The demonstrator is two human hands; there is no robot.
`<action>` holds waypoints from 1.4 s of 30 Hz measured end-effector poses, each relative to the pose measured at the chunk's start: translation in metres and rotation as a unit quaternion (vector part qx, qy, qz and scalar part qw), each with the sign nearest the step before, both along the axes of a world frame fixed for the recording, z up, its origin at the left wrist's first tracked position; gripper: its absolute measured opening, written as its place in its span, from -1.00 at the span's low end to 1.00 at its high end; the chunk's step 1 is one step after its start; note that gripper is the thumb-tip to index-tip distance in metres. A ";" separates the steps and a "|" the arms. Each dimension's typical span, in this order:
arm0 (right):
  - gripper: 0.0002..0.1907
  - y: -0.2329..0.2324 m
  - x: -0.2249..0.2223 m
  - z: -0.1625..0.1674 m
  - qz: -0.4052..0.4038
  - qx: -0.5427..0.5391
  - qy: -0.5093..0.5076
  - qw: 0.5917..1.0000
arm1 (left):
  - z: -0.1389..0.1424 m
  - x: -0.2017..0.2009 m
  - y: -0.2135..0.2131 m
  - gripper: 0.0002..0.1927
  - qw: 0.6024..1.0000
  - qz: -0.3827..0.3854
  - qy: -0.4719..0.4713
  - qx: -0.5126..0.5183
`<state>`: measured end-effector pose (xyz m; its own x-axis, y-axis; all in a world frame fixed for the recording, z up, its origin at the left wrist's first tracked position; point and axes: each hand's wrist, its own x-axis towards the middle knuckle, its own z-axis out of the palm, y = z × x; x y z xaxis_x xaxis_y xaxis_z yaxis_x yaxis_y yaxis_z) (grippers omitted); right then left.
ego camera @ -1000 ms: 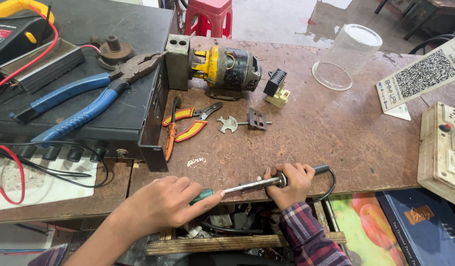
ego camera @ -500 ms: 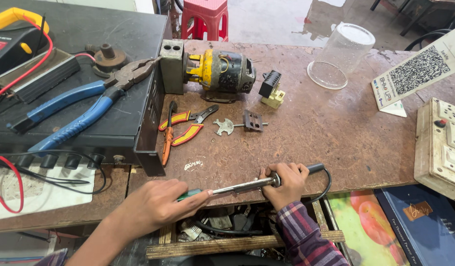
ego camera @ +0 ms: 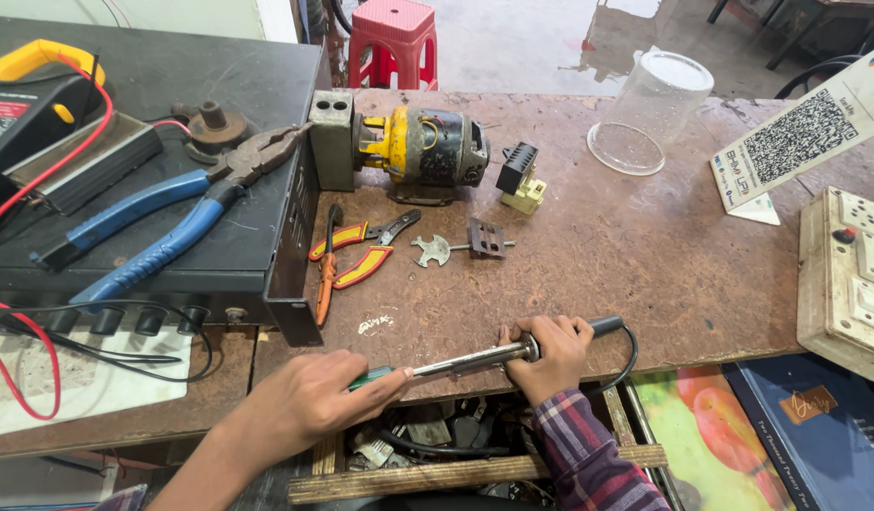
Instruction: The person sits at a repair bench holding a soldering iron in one hand and a screwdriver in the other, repeatedly applying the heated iron tip to a small black electronic component while prying or positioning it with the screwdriver. They continue working on the component and then set the tools down on the bench.
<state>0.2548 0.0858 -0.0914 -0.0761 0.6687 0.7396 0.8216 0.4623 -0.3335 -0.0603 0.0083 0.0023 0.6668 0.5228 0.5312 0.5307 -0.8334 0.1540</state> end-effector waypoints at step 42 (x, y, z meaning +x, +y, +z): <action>-0.81 0.011 0.004 -0.011 -0.011 -0.016 0.000 1.000 | -0.009 0.001 0.008 -0.46 1.000 0.002 0.003 -0.012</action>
<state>0.2583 0.0970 -0.1027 -0.0612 0.6935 0.7178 0.8307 0.4340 -0.3485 -0.0595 0.0158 -0.0063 0.6670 0.5386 0.5148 0.5358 -0.8269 0.1710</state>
